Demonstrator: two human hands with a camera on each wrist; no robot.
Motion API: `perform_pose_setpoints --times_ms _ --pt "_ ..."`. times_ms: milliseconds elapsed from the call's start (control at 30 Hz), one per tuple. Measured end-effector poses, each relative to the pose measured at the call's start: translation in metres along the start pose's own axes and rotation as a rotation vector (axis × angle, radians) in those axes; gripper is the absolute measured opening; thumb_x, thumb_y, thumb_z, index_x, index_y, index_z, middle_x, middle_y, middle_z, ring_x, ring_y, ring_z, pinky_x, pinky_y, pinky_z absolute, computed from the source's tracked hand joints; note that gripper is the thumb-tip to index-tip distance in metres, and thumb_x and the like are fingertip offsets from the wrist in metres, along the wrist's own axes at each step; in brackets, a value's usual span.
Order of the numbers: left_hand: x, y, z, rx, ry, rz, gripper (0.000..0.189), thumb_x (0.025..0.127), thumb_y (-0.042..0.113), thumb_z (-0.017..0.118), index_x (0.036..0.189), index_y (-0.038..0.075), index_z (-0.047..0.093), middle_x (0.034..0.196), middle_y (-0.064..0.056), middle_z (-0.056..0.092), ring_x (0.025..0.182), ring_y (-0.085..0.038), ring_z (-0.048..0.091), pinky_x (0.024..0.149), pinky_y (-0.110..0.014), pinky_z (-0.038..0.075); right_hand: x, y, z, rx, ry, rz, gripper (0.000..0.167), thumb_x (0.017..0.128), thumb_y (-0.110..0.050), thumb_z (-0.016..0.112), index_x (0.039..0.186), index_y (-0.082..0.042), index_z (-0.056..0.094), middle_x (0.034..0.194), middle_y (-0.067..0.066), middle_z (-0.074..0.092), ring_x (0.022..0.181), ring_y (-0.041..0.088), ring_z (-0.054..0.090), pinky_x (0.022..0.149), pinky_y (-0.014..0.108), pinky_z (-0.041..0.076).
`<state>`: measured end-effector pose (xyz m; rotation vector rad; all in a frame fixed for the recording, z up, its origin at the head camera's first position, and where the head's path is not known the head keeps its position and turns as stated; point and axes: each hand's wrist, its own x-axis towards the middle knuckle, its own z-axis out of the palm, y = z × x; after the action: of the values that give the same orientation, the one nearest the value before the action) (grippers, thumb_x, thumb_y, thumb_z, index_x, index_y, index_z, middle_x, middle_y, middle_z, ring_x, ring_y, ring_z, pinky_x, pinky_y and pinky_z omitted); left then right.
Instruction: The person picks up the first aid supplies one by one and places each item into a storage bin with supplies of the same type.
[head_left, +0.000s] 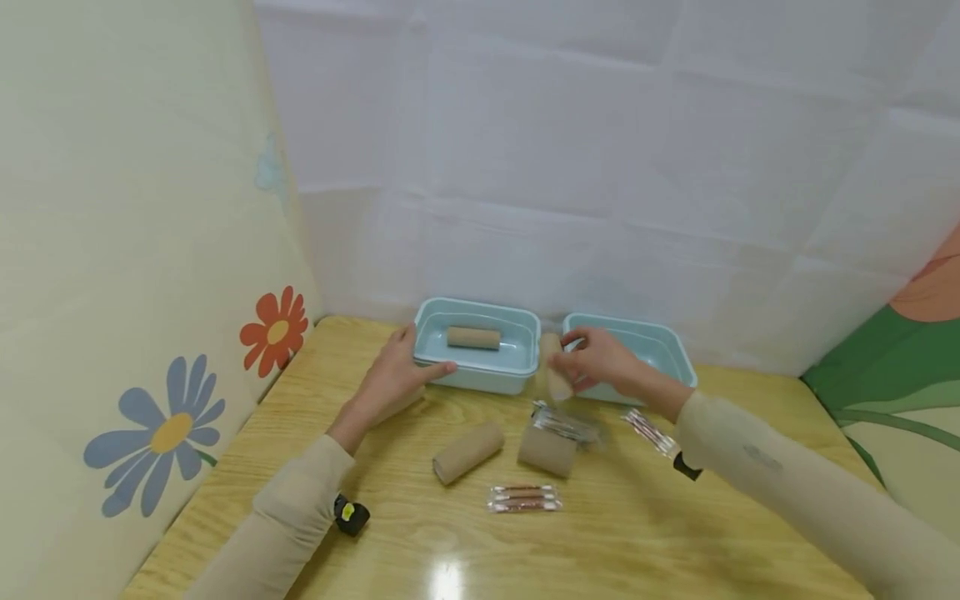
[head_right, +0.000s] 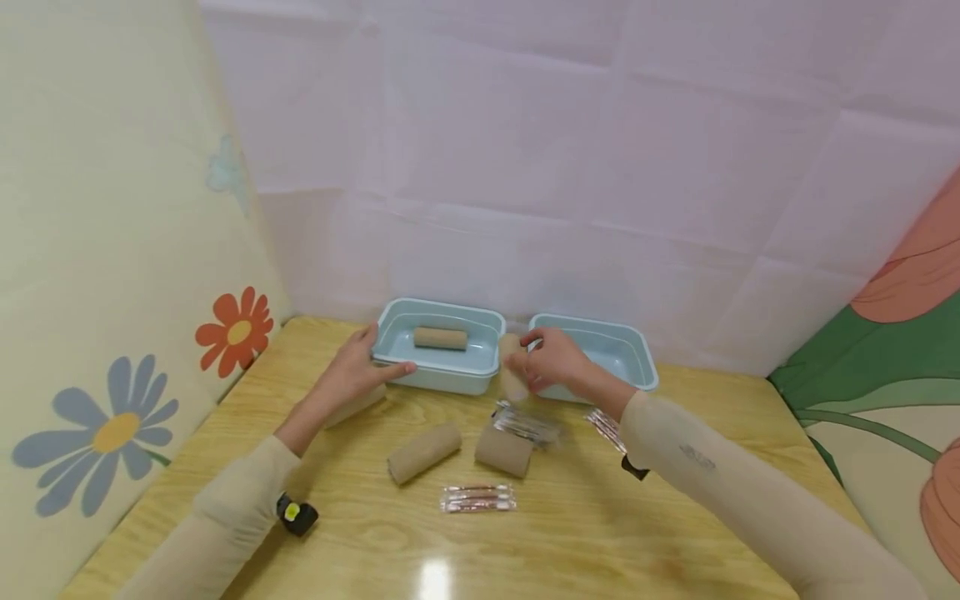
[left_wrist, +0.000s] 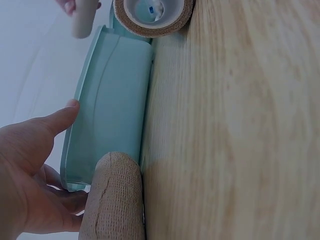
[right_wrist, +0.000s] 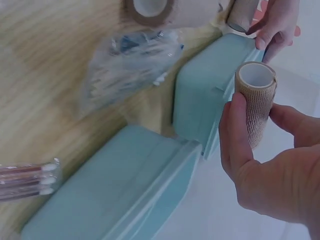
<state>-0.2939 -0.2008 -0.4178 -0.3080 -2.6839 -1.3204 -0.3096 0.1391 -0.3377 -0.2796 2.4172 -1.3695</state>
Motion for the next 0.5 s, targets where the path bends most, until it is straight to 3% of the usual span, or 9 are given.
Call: perform_pose_setpoints --times_ms 267,500 --pt "-0.001 0.002 0.002 0.006 0.013 -0.025 0.111 0.086 0.053 0.079 0.161 -0.001 0.017 0.154 -0.029 0.031 0.135 -0.043 0.040 0.108 -0.060 0.036 0.020 -0.022 0.001 0.005 0.002 -0.049 0.058 0.097 -0.021 0.073 0.141 0.006 0.046 0.108 0.022 0.064 0.075 0.027 0.068 0.069 0.043 0.060" --pt "-0.003 0.005 0.003 -0.004 0.023 -0.027 0.109 0.088 0.050 0.078 0.161 -0.001 0.016 0.154 -0.030 0.030 0.136 -0.043 0.039 0.109 -0.059 0.034 0.042 -0.034 0.007 0.021 0.031 -0.008 0.059 0.096 -0.021 0.075 0.140 0.007 0.046 0.106 0.022 0.065 0.072 0.026 0.069 0.073 0.044 0.060"
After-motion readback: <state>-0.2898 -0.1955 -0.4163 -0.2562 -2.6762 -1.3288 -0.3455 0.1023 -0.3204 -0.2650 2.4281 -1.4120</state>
